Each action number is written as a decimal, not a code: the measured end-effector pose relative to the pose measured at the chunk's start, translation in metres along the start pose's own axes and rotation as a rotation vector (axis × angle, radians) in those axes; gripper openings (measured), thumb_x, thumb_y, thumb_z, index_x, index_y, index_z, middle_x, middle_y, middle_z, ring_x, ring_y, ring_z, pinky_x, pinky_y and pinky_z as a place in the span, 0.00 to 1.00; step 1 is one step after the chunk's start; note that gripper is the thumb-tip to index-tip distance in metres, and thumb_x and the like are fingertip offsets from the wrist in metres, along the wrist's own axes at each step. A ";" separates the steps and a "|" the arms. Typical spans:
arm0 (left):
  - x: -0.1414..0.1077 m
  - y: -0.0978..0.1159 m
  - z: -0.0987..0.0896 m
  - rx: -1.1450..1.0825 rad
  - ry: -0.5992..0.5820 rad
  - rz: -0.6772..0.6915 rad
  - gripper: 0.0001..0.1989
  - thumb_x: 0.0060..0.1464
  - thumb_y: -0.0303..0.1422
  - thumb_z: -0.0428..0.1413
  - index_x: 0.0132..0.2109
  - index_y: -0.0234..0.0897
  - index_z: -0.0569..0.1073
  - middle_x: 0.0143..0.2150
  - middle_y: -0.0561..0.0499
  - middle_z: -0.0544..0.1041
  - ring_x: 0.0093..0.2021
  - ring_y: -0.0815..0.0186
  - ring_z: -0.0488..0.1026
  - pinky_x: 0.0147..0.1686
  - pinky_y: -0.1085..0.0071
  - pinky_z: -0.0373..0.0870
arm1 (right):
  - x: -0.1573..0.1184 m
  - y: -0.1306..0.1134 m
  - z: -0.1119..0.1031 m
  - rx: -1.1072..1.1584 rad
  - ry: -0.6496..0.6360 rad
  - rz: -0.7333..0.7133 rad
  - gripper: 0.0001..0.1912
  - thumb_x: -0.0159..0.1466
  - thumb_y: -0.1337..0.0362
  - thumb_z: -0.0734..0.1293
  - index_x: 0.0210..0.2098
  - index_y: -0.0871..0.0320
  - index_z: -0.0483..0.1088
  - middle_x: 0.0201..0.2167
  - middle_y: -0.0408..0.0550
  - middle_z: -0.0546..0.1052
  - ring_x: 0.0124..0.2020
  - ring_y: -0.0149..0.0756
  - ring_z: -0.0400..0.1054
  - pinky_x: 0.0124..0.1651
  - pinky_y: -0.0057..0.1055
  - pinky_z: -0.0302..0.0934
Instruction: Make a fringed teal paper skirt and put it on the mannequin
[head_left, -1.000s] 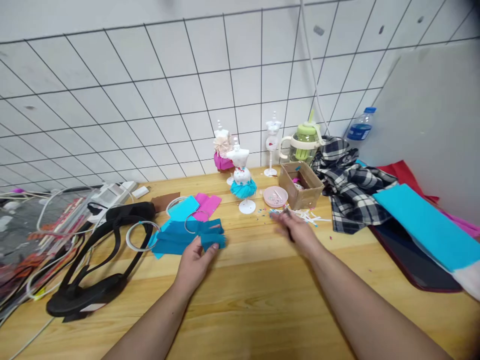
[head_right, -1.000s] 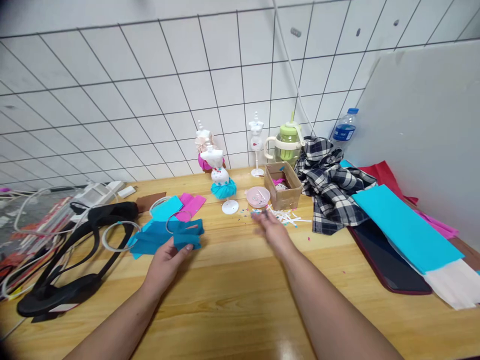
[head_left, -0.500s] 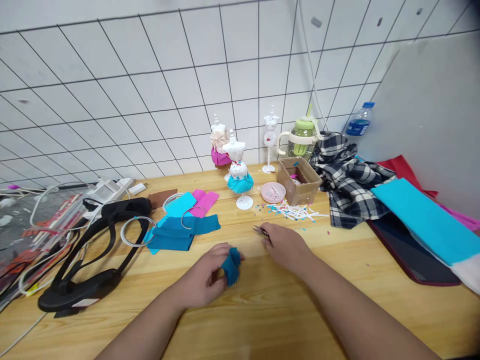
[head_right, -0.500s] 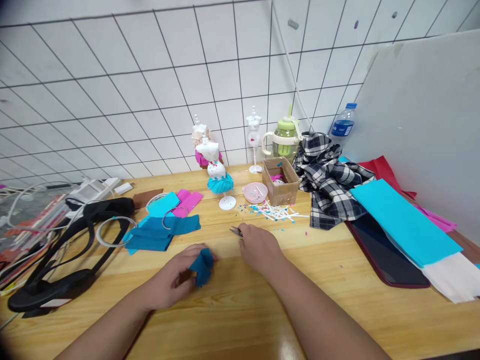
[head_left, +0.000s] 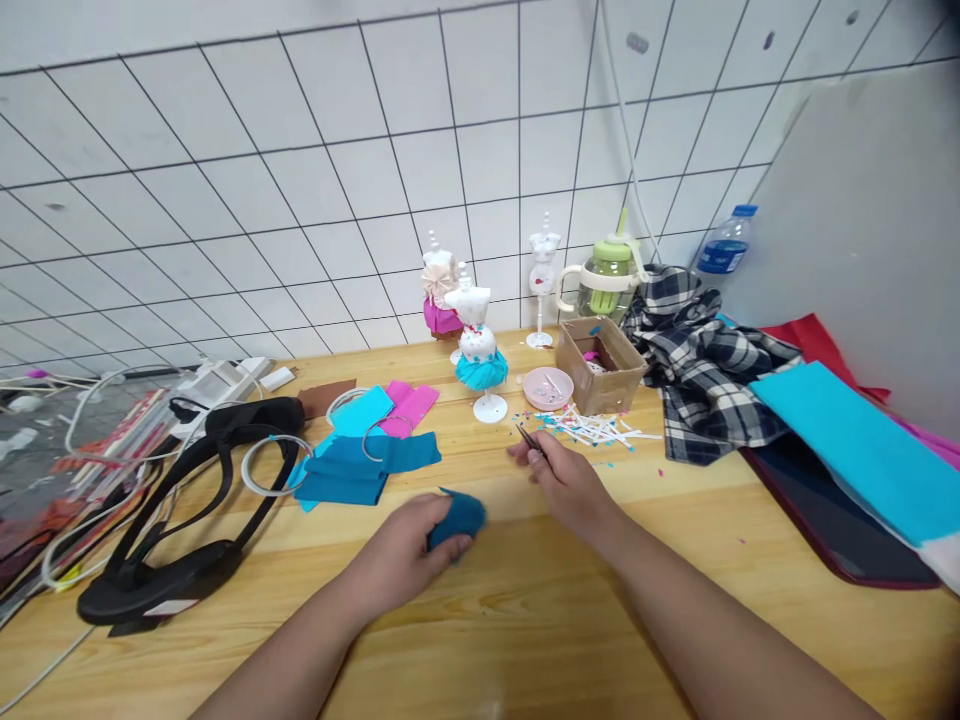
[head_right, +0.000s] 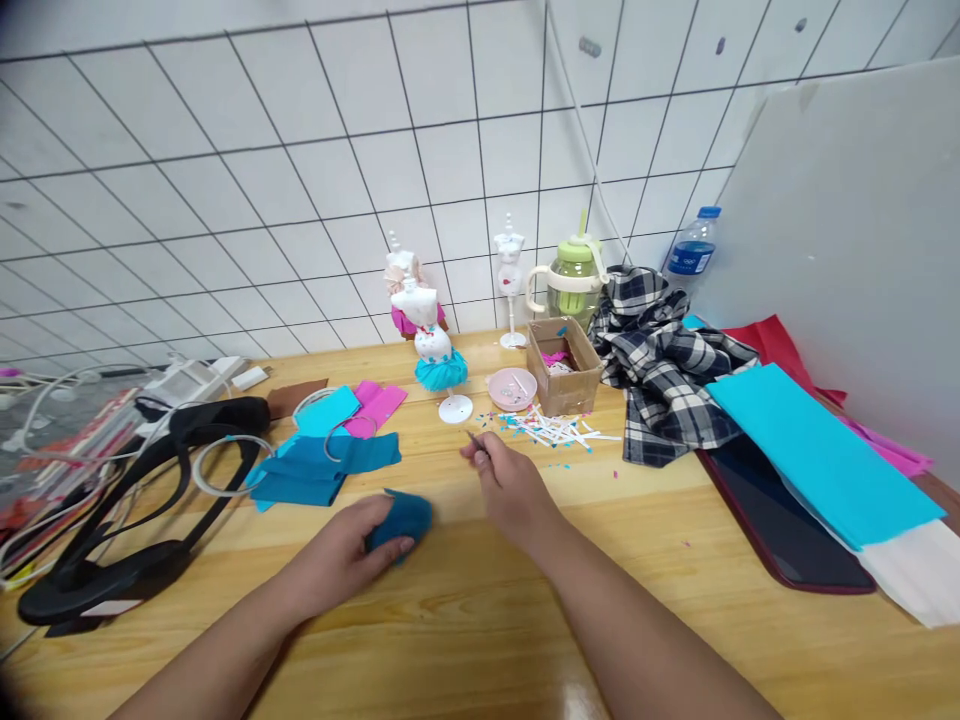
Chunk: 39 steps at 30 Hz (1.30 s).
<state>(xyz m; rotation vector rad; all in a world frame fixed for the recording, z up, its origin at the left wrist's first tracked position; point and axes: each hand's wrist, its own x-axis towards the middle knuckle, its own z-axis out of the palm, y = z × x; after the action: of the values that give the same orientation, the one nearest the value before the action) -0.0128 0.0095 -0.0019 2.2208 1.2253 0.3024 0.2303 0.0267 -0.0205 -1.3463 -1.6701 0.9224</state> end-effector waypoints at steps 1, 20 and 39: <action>-0.002 0.003 0.000 -0.124 -0.089 -0.013 0.11 0.59 0.40 0.53 0.40 0.37 0.73 0.35 0.50 0.75 0.35 0.64 0.70 0.36 0.68 0.69 | -0.004 -0.005 0.002 0.011 -0.019 -0.059 0.12 0.70 0.62 0.54 0.44 0.55 0.67 0.45 0.48 0.78 0.42 0.35 0.73 0.43 0.33 0.65; 0.008 -0.094 -0.084 0.718 0.182 -0.352 0.15 0.58 0.37 0.48 0.47 0.42 0.76 0.48 0.43 0.77 0.46 0.47 0.73 0.43 0.56 0.64 | -0.021 -0.019 0.033 -0.305 -0.435 -0.461 0.17 0.60 0.71 0.67 0.49 0.57 0.71 0.46 0.48 0.77 0.47 0.39 0.67 0.52 0.35 0.61; 0.026 -0.130 -0.130 0.420 0.161 -0.260 0.22 0.48 0.47 0.53 0.46 0.40 0.74 0.46 0.46 0.78 0.48 0.54 0.73 0.48 0.64 0.67 | -0.024 -0.018 0.041 -0.503 -0.465 -0.472 0.12 0.62 0.66 0.67 0.45 0.56 0.73 0.43 0.48 0.76 0.45 0.40 0.66 0.50 0.36 0.60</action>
<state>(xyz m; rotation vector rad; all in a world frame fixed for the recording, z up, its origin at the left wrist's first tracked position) -0.1486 0.1335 0.0252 2.3747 1.7815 0.1286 0.1892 -0.0028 -0.0254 -0.9920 -2.5678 0.5735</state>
